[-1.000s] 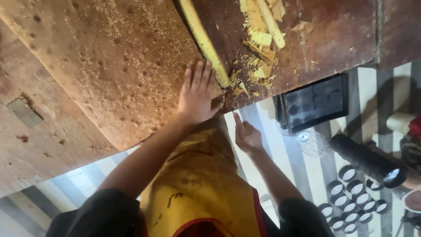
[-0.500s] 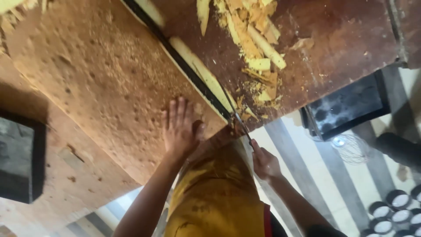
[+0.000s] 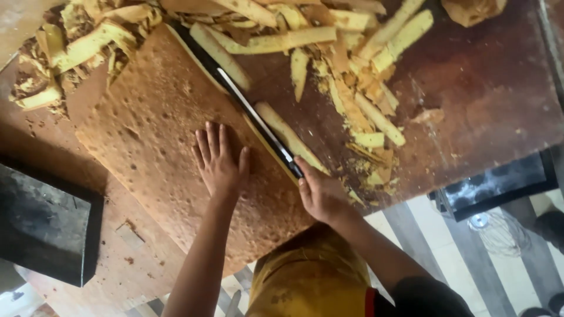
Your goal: The recorder uses a knife to trim the edges and cut a large rectangular cake into portions on a workbench in a bakery.
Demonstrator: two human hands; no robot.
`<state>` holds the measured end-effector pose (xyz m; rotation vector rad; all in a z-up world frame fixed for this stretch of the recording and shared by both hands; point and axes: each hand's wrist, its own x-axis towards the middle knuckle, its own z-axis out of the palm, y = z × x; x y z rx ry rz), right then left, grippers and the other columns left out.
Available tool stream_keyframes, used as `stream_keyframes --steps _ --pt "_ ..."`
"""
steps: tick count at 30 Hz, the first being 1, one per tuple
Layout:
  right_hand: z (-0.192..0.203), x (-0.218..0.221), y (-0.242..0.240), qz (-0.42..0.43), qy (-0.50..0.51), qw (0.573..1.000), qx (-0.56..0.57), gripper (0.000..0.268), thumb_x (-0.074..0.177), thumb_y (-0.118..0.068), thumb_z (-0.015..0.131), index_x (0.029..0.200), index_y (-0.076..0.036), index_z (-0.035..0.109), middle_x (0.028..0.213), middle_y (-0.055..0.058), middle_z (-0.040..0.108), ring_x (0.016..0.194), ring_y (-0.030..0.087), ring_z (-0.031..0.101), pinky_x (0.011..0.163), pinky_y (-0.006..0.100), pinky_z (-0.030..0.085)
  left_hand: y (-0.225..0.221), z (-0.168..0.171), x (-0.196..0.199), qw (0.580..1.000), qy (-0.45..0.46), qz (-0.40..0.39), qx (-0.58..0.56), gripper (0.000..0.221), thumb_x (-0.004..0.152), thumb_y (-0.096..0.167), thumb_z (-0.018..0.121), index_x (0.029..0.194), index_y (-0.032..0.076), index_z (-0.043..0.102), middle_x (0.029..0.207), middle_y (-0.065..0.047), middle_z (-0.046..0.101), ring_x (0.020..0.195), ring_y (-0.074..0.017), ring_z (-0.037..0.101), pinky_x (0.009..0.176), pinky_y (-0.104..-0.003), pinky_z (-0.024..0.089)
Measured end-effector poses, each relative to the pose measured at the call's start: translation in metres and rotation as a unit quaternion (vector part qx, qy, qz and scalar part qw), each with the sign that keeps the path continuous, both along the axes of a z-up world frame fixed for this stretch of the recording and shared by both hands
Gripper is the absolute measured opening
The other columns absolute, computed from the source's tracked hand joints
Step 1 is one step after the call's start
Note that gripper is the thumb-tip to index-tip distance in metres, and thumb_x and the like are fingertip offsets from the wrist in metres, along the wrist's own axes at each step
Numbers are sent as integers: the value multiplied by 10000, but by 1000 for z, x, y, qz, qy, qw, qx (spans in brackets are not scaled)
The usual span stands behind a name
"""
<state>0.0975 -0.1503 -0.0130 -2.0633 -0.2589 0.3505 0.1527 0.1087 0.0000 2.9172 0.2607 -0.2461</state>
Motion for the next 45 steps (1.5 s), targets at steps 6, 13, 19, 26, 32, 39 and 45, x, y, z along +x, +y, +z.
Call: stream_keyframes --steps 6,13,19,26,32,39,45 --pt "22 25 46 42 -125 989 -64 618 1045 -164 548 1624 -83 348 814 77 615 604 191 568 508 321 502 4 4 56 991 119 37 53 769 1002 619 368 1635 197 258 1727 -78 69 1583 -314 -24 1266 -500 -47" --pt "2 30 66 85 -145 970 -174 747 972 -155 667 1615 -136 287 843 88 580 548 140 494 393 281 454 4 1 75 988 135 17 79 728 1047 515 319 1658 146 178 1730 -63 -17 1578 -321 -76 1269 -494 -69" --pt "-9 35 60 110 -173 958 -203 749 963 -169 673 1608 -141 293 852 89 574 528 133 473 364 279 419 4 2 79 985 148 14 88 726 1038 507 315 1655 151 170 1730 -63 -26 1574 -336 -80 1265 -502 -65" --pt "-8 32 48 148 -163 952 -213 739 960 -118 660 1611 -126 310 818 70 568 531 121 474 364 275 404 2 6 83 976 192 31 101 713 1043 542 269 1653 196 145 1729 -30 -33 1579 -305 -70 1271 -502 -59" --pt "-13 40 60 134 -175 946 -236 761 931 -118 679 1601 -141 318 816 74 577 521 123 468 343 267 392 1 3 76 984 154 27 88 704 1058 523 274 1664 187 153 1736 -33 -28 1591 -298 -69 1278 -499 -61" --pt "-17 31 50 178 -156 934 -267 797 928 -91 679 1622 -167 293 755 45 571 491 113 472 331 265 387 3 6 77 980 174 29 95 726 1031 535 290 1652 185 156 1727 -30 -21 1574 -310 -77 1265 -499 -56" --pt "-30 39 60 133 -201 934 -264 834 888 -105 669 1631 -151 293 805 85 588 533 121 449 367 266 365 1 4 80 984 148 15 103 717 1055 536 274 1667 184 149 1737 -34 -26 1592 -301 -67 1277 -499 -57"
